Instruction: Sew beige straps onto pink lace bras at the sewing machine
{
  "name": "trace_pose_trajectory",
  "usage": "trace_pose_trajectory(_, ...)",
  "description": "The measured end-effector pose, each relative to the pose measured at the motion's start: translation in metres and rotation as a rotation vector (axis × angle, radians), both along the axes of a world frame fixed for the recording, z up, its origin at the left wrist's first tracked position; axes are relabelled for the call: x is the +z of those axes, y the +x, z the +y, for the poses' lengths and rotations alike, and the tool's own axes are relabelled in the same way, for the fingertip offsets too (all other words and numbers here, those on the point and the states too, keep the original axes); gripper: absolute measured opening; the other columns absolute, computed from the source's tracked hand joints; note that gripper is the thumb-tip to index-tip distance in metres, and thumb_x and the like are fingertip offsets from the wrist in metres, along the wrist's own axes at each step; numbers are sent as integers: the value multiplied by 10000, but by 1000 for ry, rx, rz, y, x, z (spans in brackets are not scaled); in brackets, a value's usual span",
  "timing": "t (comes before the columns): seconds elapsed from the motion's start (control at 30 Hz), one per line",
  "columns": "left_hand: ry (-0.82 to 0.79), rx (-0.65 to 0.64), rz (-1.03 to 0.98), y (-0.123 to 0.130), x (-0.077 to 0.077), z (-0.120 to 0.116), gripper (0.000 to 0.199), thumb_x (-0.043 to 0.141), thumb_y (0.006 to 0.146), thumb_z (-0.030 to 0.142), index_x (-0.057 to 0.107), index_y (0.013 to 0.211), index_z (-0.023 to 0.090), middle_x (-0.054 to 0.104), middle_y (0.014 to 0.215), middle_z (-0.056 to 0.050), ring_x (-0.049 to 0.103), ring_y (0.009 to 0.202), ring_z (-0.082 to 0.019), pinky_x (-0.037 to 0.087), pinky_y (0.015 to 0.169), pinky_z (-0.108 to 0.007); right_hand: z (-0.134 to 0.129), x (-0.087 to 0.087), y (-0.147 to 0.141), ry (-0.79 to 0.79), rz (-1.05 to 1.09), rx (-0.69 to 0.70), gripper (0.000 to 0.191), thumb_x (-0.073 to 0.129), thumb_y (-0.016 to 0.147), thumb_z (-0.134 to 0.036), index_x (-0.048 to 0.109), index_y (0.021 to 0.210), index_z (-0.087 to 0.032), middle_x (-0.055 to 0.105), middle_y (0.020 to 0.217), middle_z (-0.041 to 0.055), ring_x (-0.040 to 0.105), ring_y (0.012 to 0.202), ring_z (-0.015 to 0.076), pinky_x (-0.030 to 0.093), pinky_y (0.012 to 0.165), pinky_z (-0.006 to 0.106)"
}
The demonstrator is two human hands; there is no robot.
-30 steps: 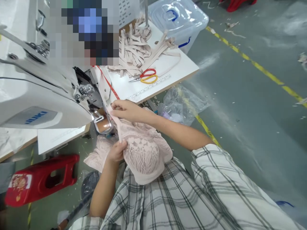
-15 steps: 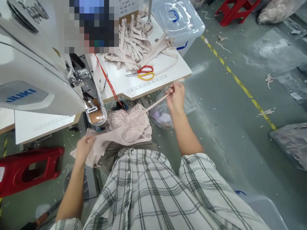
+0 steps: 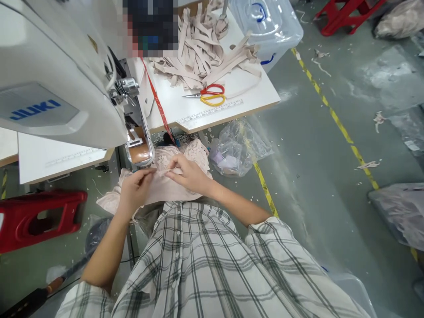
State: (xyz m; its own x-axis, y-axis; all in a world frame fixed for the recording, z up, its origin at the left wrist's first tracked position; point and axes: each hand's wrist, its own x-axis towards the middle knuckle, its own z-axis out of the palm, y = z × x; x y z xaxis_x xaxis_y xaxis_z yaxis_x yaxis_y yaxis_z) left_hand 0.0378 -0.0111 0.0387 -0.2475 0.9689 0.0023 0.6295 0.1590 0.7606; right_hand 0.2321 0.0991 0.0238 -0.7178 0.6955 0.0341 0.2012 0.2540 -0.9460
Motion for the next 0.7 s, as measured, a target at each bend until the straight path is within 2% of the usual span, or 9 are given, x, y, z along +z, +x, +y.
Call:
trace_pose_trajectory(0.1,-6,-94,7,5,19,0,332,612,922,410,727,1137,186,767,987,-87,693,785,-188,528,696,-286,-7,9,-3,38,-53,55,196,629,918,-367,535,990,-211,652,923,19,571,711,142,411,629,272)
trace_pose_trajectory(0.17,-2,-108,49,8,22,-1,286,639,913,407,738,1064,184,750,862,-60,653,688,-162,491,631,-260,-7,11,-4,92,-96,99,163,608,931,-340,545,986,-200,664,920,20,556,671,133,388,629,277)
trace_pose_trajectory(0.27,13,-82,152,12,14,-5,233,570,965,355,726,892,197,713,747,-32,630,661,-148,455,618,-243,-7,12,-7,155,-147,147,169,578,954,-341,591,1031,-191,694,986,49,596,750,160,378,651,288)
trace_pose_trajectory(0.4,121,-88,336,14,1,-10,289,512,993,360,704,860,189,703,737,-41,637,668,-148,413,589,-233,-3,16,-11,146,-143,217,186,555,969,-318,696,1011,-204,700,926,42,608,866,182,393,732,300)
trace_pose_trajectory(0.5,133,-96,275,10,2,-10,298,504,995,348,716,868,183,727,755,-53,658,667,-151,439,582,-236,2,17,-12,-79,-37,139,156,638,903,-323,724,897,-193,673,844,22,580,790,150,394,711,285)
trace_pose_trajectory(0.6,48,-90,73,0,12,-11,254,509,995,316,734,1019,200,781,980,-67,724,876,-183,541,728,-261,10,12,-11,-459,98,-77,256,703,825,-434,692,835,-178,550,656,-34,421,560,93,327,567,258)
trace_pose_trajectory(0.63,24,-90,24,-3,16,-12,246,517,992,308,721,1085,207,777,1054,-66,726,943,-190,556,772,-272,12,11,-11,-542,118,-104,297,710,810,-473,686,833,-178,502,618,-49,360,522,82,300,537,255)
trace_pose_trajectory(0.67,10,-92,-9,-7,19,-14,246,526,988,301,701,1135,211,770,1096,-66,724,976,-193,564,791,-278,14,10,-10,-569,118,-76,316,712,806,-493,688,837,-179,480,606,-55,335,512,78,293,528,254)
trace_pose_trajectory(0.7,6,-102,-27,-10,23,-15,246,534,983,295,680,1162,210,766,1097,-65,725,968,-190,567,783,-278,15,11,-10,-532,104,1,310,716,812,-490,701,844,-182,494,624,-47,364,531,83,318,544,256)
